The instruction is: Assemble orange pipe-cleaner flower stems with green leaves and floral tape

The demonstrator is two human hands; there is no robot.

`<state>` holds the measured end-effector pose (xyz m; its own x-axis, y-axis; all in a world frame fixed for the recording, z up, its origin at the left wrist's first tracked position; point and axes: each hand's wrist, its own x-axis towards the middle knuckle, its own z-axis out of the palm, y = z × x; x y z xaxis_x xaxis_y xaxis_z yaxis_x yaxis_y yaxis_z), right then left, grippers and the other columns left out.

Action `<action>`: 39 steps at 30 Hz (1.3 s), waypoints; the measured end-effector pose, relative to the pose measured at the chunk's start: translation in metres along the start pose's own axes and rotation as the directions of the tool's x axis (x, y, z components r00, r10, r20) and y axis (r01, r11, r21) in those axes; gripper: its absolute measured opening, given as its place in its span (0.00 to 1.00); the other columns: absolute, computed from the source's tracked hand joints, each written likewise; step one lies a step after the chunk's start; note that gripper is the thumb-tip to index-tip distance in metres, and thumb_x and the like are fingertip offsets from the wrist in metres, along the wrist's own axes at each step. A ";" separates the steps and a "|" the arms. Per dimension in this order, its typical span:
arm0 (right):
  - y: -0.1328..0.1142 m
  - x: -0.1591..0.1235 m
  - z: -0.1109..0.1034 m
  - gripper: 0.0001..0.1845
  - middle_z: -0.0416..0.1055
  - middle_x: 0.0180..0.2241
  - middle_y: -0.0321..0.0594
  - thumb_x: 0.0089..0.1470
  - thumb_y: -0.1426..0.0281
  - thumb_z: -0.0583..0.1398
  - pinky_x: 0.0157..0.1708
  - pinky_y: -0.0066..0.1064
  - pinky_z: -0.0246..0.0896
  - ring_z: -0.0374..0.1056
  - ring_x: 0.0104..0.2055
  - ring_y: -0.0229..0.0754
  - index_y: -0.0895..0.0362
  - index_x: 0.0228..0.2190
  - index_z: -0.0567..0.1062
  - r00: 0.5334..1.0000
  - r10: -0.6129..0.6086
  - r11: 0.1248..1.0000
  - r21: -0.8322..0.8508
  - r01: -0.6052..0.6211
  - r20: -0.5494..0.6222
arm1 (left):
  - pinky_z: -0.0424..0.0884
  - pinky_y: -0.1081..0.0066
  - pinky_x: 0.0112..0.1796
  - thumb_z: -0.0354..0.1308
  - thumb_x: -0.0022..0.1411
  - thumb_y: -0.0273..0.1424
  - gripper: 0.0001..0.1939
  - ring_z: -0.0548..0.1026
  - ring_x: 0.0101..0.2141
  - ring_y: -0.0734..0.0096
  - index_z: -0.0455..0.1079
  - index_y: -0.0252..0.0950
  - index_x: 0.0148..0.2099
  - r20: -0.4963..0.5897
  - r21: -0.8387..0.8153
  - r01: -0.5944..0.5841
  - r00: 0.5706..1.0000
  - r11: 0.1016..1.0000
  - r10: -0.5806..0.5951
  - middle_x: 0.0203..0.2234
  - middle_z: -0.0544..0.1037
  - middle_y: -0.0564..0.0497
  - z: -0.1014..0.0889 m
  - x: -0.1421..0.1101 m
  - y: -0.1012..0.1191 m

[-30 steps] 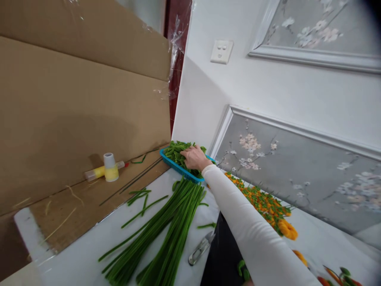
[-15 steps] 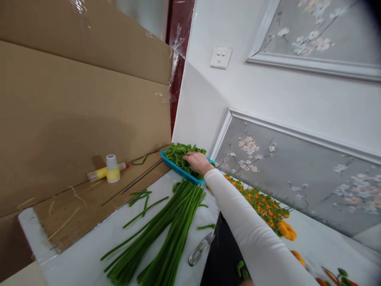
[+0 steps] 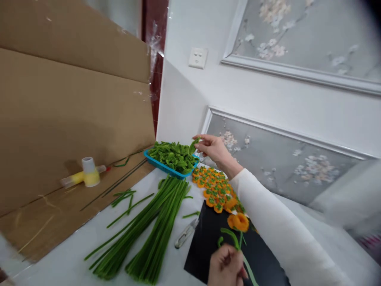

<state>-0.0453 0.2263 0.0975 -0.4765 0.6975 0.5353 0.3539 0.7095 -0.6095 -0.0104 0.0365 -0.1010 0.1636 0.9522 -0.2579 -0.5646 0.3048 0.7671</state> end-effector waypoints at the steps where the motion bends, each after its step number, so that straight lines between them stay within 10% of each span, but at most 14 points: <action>1: -0.007 -0.020 -0.017 0.20 0.71 0.24 0.33 0.51 0.69 0.57 0.21 0.23 0.62 0.69 0.26 0.36 0.56 0.47 0.71 1.000 0.009 0.999 0.054 -0.008 -0.020 | 0.51 0.79 0.13 0.63 0.52 0.41 0.18 0.57 0.11 0.84 0.63 0.33 0.23 -0.001 -0.003 -0.018 1.000 1.000 0.018 0.13 0.68 0.56 0.001 0.001 0.003; 7: -0.030 -0.199 -0.096 0.09 0.73 0.26 0.34 0.50 0.69 0.63 0.31 0.28 0.68 0.71 0.27 0.35 0.54 0.35 0.72 0.922 0.256 0.852 0.519 -0.073 -0.289 | 0.45 0.83 0.15 0.65 0.52 0.35 0.15 0.54 0.15 0.88 0.62 0.33 0.25 0.096 -0.047 -0.058 0.993 0.997 0.062 0.18 0.66 0.58 0.019 -0.012 0.031; 11: -0.033 -0.318 -0.074 0.07 0.74 0.29 0.36 0.53 0.67 0.61 0.31 0.31 0.68 0.72 0.30 0.39 0.53 0.30 0.66 0.818 0.527 0.704 0.657 -0.270 -0.230 | 0.54 0.83 0.18 0.63 0.55 0.31 0.13 0.58 0.17 0.86 0.62 0.34 0.26 0.203 -0.009 0.013 0.979 1.000 -0.011 0.19 0.66 0.58 0.031 -0.021 0.043; 14: -0.030 -0.363 -0.041 0.03 0.73 0.29 0.39 0.57 0.67 0.57 0.33 0.34 0.65 0.70 0.31 0.41 0.52 0.34 0.68 0.785 0.568 0.754 0.538 -0.377 -0.246 | 0.59 0.83 0.20 0.63 0.55 0.30 0.11 0.62 0.20 0.84 0.63 0.34 0.28 0.207 0.039 0.083 0.974 0.996 -0.089 0.20 0.66 0.57 0.037 -0.024 0.046; 19: -0.026 -0.371 -0.036 0.11 0.71 0.32 0.41 0.61 0.67 0.49 0.37 0.35 0.61 0.67 0.35 0.43 0.51 0.35 0.71 0.806 0.497 0.864 0.267 -0.427 -0.321 | 0.49 0.87 0.15 0.64 0.54 0.31 0.10 0.53 0.16 0.89 0.64 0.34 0.31 0.221 0.075 0.116 0.967 0.990 -0.130 0.23 0.67 0.57 0.042 -0.023 0.050; 30: -0.002 -0.314 -0.055 0.08 0.72 0.36 0.38 0.50 0.65 0.61 0.36 0.29 0.60 0.65 0.35 0.38 0.55 0.33 0.72 0.642 0.662 0.665 0.699 -0.264 -0.387 | 0.45 0.85 0.15 0.58 0.60 0.36 0.14 0.45 0.16 0.87 0.60 0.35 0.29 0.194 0.223 0.035 0.978 0.974 -0.080 0.22 0.64 0.59 0.041 -0.022 0.049; 39: 0.014 -0.305 -0.053 0.08 0.64 0.25 0.33 0.54 0.64 0.56 0.29 0.26 0.61 0.62 0.28 0.35 0.56 0.29 0.68 0.653 0.644 0.697 0.656 -0.288 -0.398 | 0.46 0.84 0.15 0.63 0.55 0.35 0.14 0.46 0.16 0.88 0.61 0.34 0.28 0.118 0.210 0.009 0.992 0.978 -0.034 0.20 0.63 0.59 0.045 -0.024 0.051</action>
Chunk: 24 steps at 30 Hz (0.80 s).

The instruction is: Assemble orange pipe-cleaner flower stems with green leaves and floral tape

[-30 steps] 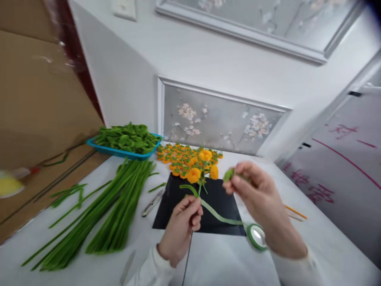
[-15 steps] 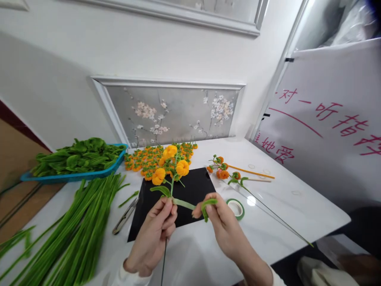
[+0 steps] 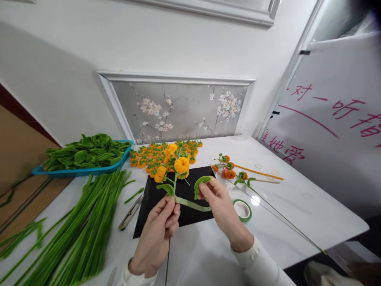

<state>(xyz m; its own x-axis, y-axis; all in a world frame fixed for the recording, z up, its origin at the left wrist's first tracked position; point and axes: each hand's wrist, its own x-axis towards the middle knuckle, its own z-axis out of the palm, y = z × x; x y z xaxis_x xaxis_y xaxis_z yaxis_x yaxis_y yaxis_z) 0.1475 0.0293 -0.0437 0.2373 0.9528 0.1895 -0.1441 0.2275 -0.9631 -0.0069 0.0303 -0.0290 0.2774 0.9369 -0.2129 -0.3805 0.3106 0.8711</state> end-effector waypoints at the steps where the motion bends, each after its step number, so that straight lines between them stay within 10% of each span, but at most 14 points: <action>1: 0.002 0.005 -0.005 0.07 0.64 0.24 0.33 0.54 0.65 0.56 0.28 0.27 0.61 0.63 0.27 0.36 0.56 0.31 0.68 1.000 -0.011 0.996 -0.094 0.012 0.012 | 0.46 0.84 0.15 0.63 0.55 0.35 0.14 0.47 0.16 0.87 0.62 0.34 0.28 -0.022 -0.002 -0.018 1.000 1.000 0.017 0.20 0.64 0.59 0.000 0.000 0.000; 5: 0.016 0.028 -0.026 0.09 0.70 0.25 0.36 0.51 0.73 0.55 0.29 0.30 0.61 0.67 0.27 0.40 0.55 0.37 0.70 0.997 -0.048 0.737 -0.671 0.079 0.066 | 0.46 0.84 0.14 0.64 0.53 0.35 0.14 0.49 0.16 0.87 0.63 0.34 0.27 -0.065 0.021 -0.066 0.996 0.998 0.068 0.20 0.65 0.58 -0.001 0.001 -0.002; 9: 0.021 0.032 -0.027 0.12 0.73 0.33 0.45 0.45 0.80 0.56 0.38 0.36 0.62 0.69 0.36 0.48 0.57 0.32 0.75 0.991 -0.054 0.587 -0.799 0.130 0.122 | 0.47 0.84 0.15 0.65 0.53 0.36 0.14 0.48 0.16 0.87 0.64 0.34 0.27 -0.059 0.029 -0.062 0.996 0.998 0.064 0.19 0.65 0.58 -0.002 0.000 -0.005; 14: 0.002 0.010 -0.005 0.11 0.70 0.42 0.43 0.56 0.73 0.53 0.43 0.32 0.60 0.66 0.43 0.42 0.55 0.37 0.74 0.954 -0.167 0.794 -0.539 0.281 0.251 | 0.47 0.84 0.15 0.63 0.54 0.37 0.14 0.48 0.16 0.86 0.64 0.34 0.27 -0.049 0.058 -0.060 0.997 0.997 0.063 0.19 0.65 0.58 -0.001 -0.001 -0.006; 18: -0.004 0.001 0.011 0.13 0.68 0.27 0.36 0.56 0.60 0.55 0.30 0.28 0.59 0.63 0.29 0.36 0.57 0.31 0.72 0.929 0.038 0.990 -0.142 0.016 0.367 | 0.46 0.84 0.15 0.63 0.54 0.37 0.14 0.48 0.16 0.87 0.64 0.34 0.27 -0.045 0.082 -0.067 0.997 0.994 0.070 0.19 0.65 0.58 0.000 0.000 -0.006; 24: -0.001 -0.001 0.019 0.16 0.61 0.18 0.30 0.46 0.58 0.63 0.22 0.25 0.51 0.55 0.21 0.32 0.57 0.23 0.69 0.938 0.170 0.985 -0.030 -0.169 0.303 | 0.46 0.84 0.14 0.65 0.51 0.37 0.13 0.48 0.16 0.87 0.66 0.34 0.28 -0.067 0.022 -0.042 0.997 0.999 0.043 0.20 0.66 0.58 -0.002 0.002 -0.007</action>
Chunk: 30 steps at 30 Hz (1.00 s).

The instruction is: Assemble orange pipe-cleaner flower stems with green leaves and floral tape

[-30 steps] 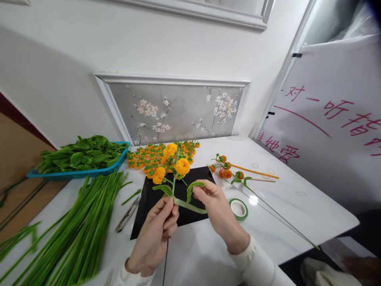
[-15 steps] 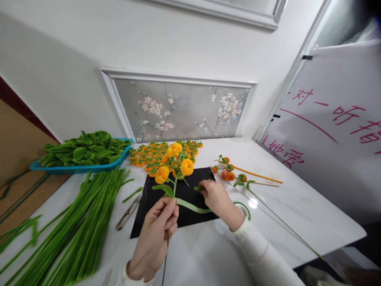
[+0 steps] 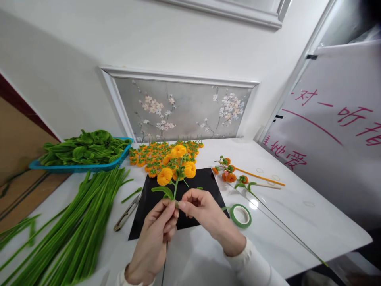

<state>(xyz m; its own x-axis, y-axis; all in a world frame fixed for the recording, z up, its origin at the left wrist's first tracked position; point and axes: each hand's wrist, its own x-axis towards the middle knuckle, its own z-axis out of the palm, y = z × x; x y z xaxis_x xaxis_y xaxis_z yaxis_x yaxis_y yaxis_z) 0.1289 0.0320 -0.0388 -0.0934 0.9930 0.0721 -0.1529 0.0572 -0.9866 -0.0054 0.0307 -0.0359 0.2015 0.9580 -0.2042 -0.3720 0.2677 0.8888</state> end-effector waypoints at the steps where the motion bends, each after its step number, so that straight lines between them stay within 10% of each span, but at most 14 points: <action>1: 0.000 -0.001 0.000 0.16 0.61 0.18 0.30 0.45 0.58 0.63 0.21 0.25 0.50 0.54 0.21 0.32 0.57 0.22 0.69 1.000 0.008 1.000 -0.005 -0.008 -0.014 | 0.46 0.85 0.14 0.66 0.50 0.37 0.13 0.48 0.15 0.88 0.66 0.34 0.28 -0.010 -0.009 0.008 1.000 1.000 -0.008 0.19 0.66 0.58 0.000 0.000 0.000; 30: 0.004 0.001 0.001 0.12 0.60 0.19 0.26 0.45 0.67 0.64 0.19 0.21 0.48 0.53 0.20 0.28 0.58 0.34 0.72 0.996 -0.037 0.995 -0.100 0.028 -0.084 | 0.49 0.87 0.12 0.69 0.45 0.37 0.18 0.51 0.13 0.90 0.64 0.32 0.22 -0.063 0.012 0.004 0.998 1.000 -0.004 0.15 0.63 0.60 0.000 0.009 -0.001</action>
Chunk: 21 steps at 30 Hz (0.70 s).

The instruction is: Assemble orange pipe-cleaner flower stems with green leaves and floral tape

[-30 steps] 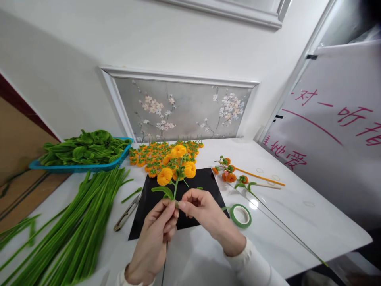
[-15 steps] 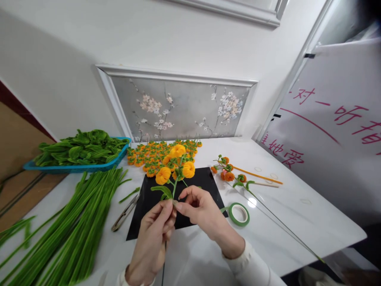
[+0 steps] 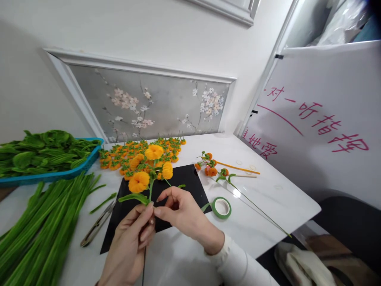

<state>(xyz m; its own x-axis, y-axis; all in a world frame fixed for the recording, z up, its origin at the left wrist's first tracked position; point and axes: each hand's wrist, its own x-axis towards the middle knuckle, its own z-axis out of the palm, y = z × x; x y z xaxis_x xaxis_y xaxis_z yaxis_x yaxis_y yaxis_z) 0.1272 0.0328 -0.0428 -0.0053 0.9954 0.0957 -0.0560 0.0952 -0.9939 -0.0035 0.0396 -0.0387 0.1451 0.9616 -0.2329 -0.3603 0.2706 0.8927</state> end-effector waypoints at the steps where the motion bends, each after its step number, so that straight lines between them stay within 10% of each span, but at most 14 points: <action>1: 0.000 0.000 0.000 0.12 0.60 0.19 0.26 0.45 0.68 0.64 0.19 0.21 0.47 0.53 0.20 0.28 0.58 0.34 0.72 1.000 -0.001 1.000 -0.012 0.001 -0.006 | 0.50 0.86 0.12 0.69 0.46 0.37 0.18 0.52 0.13 0.89 0.64 0.32 0.22 0.003 0.011 -0.014 1.000 1.000 0.014 0.15 0.64 0.59 0.000 0.000 0.000; 21: -0.002 -0.010 0.007 0.12 0.61 0.18 0.26 0.45 0.68 0.63 0.19 0.23 0.49 0.54 0.19 0.30 0.58 0.34 0.70 0.997 0.073 0.993 0.088 -0.073 0.008 | 0.49 0.83 0.15 0.61 0.56 0.39 0.16 0.50 0.15 0.87 0.67 0.32 0.25 0.063 0.009 -0.072 0.995 0.997 0.072 0.16 0.63 0.59 0.002 -0.010 -0.006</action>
<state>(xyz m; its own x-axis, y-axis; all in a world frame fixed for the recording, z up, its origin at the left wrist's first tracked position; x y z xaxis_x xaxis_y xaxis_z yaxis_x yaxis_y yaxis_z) 0.1206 0.0222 -0.0419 -0.0173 0.9996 0.0236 -0.1427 0.0209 -0.9895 -0.0012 0.0286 -0.0411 0.1770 0.9737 -0.1434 -0.3619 0.1999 0.9105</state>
